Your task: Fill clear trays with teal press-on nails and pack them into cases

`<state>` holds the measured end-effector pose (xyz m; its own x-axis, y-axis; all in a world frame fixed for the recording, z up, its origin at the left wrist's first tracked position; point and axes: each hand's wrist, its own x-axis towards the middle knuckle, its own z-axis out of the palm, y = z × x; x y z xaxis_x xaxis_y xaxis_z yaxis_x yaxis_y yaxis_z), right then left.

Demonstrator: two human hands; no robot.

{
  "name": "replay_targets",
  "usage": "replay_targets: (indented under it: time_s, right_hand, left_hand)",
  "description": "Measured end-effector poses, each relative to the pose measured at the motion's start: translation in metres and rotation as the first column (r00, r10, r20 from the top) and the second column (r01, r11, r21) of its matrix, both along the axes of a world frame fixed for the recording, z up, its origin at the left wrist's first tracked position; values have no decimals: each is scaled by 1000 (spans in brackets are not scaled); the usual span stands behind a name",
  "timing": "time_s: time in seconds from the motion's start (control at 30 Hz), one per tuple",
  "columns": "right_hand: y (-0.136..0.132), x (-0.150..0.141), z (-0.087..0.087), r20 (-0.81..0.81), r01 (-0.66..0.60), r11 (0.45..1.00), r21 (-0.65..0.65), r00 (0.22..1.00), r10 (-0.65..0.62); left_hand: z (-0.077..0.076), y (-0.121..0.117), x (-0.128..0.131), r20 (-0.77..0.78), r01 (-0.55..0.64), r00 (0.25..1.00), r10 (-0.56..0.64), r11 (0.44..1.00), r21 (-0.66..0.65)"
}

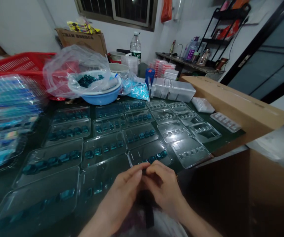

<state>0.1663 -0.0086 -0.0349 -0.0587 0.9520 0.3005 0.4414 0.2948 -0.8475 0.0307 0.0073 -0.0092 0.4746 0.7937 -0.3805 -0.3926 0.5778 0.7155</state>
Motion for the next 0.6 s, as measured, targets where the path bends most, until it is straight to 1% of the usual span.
replay_targets:
  time_s: [0.03,0.1,0.13,0.17,0.2,0.23,0.3,0.37,0.5,0.6]
  right_hand:
    - [0,0,2,-68,1,999,-46,998,-4]
    - [1,0,5,-196,-18,990,-142,981,-10]
    - [2,0,7,-259,-48,980,-192,966,-3]
    - [2,1,8,-316,-87,968,-235,949,9]
    - [3,1,9,-365,-129,954,-270,931,23]
    - [3,2,9,-406,-164,942,-293,913,33]
    - [3,3,8,-459,-206,924,-323,888,37]
    - [2,3,7,-491,-217,916,-338,871,25]
    - [-1,2,8,-530,-235,903,-361,848,9]
    - [-3,2,10,-533,-233,898,-374,846,-2]
  left_hand:
    - [-2,-1,-2,-110,16,994,-10,998,59]
    - [-3,0,-7,-322,35,947,23,984,176]
    - [-4,1,-9,-390,42,920,47,976,216]
    - [-4,3,-10,-423,52,905,51,972,229]
    - [-4,4,-11,-420,64,907,31,975,211]
    - [-4,5,-11,-384,79,923,-7,982,171]
    - [-7,6,-11,-262,111,961,-89,991,71]
    - [-12,6,-9,-151,129,980,-128,992,-3]
    - [-21,3,-5,-50,121,991,-124,991,-59]
    - [-21,3,-3,-62,75,995,-78,996,-41]
